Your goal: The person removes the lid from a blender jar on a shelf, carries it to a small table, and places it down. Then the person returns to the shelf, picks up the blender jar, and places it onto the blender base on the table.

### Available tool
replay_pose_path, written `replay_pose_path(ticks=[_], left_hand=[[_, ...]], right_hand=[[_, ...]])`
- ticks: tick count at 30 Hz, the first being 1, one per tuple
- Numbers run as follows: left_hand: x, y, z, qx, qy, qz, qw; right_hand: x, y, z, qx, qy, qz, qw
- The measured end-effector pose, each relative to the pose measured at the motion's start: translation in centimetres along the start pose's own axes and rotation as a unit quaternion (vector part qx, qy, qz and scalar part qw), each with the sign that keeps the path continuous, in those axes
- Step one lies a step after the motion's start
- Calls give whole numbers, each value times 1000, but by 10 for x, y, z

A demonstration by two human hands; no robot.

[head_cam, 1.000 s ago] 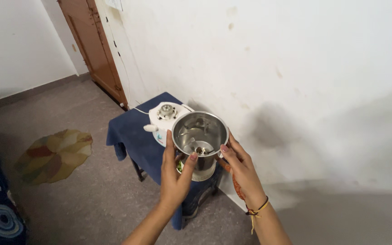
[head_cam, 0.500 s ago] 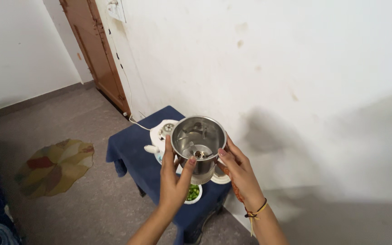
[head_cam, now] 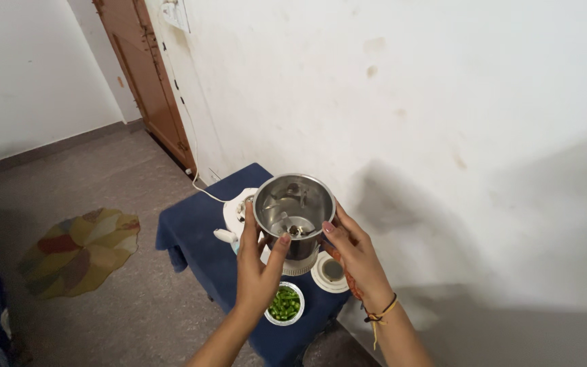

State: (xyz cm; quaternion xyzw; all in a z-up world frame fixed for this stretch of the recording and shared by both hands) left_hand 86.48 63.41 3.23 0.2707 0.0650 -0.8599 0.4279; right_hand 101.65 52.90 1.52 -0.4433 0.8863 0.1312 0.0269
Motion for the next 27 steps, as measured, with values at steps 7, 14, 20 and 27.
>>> replay_pose_path(ticks=[7,14,20,27], left_hand=[[-18,-7,-22,28,1,-15,999],[-32,-12,-49,29,-10,-43,999],[-42,-17,-81,37,-33,-59,997],[-50,-23,-110,29,-46,-60,997]], right_hand=[[-17,3,9,18,-6,8,1000],[-32,-3,38,5,40,40,998],[-46,-13,67,18,71,71,995],[-58,-16,90,-5,66,74,995]])
Point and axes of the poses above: each hand's wrist, its own x-axis away from the middle knuckle, its own y-axis out of the palm, z = x × y, the point moved 8 cm from there along -x, towards the middle knuckle, and after that the axes turned 7 degrees about x, right-handed, at the moved point
